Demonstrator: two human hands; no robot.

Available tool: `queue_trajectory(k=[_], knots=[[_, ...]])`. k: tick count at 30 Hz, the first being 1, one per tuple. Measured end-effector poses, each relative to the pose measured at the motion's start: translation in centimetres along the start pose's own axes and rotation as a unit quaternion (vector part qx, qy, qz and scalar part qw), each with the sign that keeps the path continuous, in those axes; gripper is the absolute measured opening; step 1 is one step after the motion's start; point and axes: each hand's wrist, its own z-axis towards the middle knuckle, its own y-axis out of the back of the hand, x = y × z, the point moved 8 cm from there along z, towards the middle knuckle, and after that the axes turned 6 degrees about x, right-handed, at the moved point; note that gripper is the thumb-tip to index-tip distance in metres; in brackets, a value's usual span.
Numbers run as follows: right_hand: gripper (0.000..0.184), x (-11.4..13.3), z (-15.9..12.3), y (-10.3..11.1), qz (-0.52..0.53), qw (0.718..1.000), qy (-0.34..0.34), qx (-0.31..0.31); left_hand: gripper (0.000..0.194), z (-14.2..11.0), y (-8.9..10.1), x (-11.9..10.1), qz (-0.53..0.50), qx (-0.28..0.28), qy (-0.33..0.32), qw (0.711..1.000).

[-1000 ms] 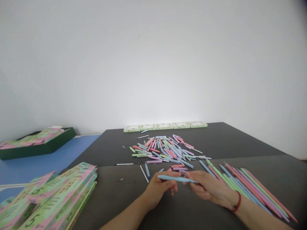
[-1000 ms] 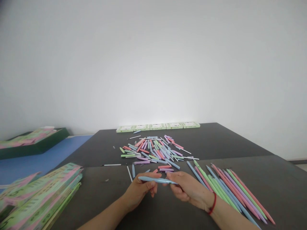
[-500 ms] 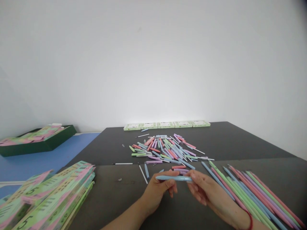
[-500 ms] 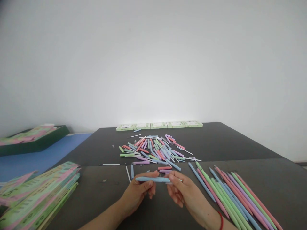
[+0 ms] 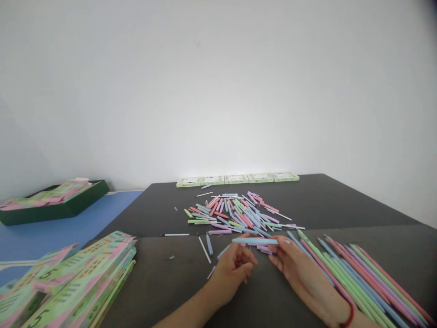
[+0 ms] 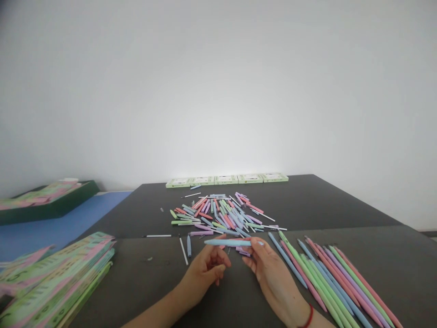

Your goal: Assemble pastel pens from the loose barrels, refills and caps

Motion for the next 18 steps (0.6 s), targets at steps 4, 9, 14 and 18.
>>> queue_trajectory(k=[4, 9, 14, 18], knots=[[0.012, 1.3, 1.4, -1.0, 0.088, 0.996, -0.009, 0.03, 0.045, 0.3, 0.8, 0.4, 0.005, -0.019, -0.008, 1.0], [0.021, 1.1, 2.8, -3.1, 0.15, 0.983, -0.051, 0.087, 0.034, 0.4, 2.3, 0.3, -0.003, -0.062, -0.017, 0.998], [0.015, 0.2, 3.4, -4.1, 0.165, 0.977, -0.082, 0.105, 0.031, 0.3, 2.3, 0.1, -0.013, -0.067, -0.009, 0.998], [0.002, 0.9, 3.5, -4.5, 0.18, 0.975, -0.057, 0.115, 0.032, 0.3, 2.1, 0.0, -0.021, -0.069, -0.004, 0.997]])
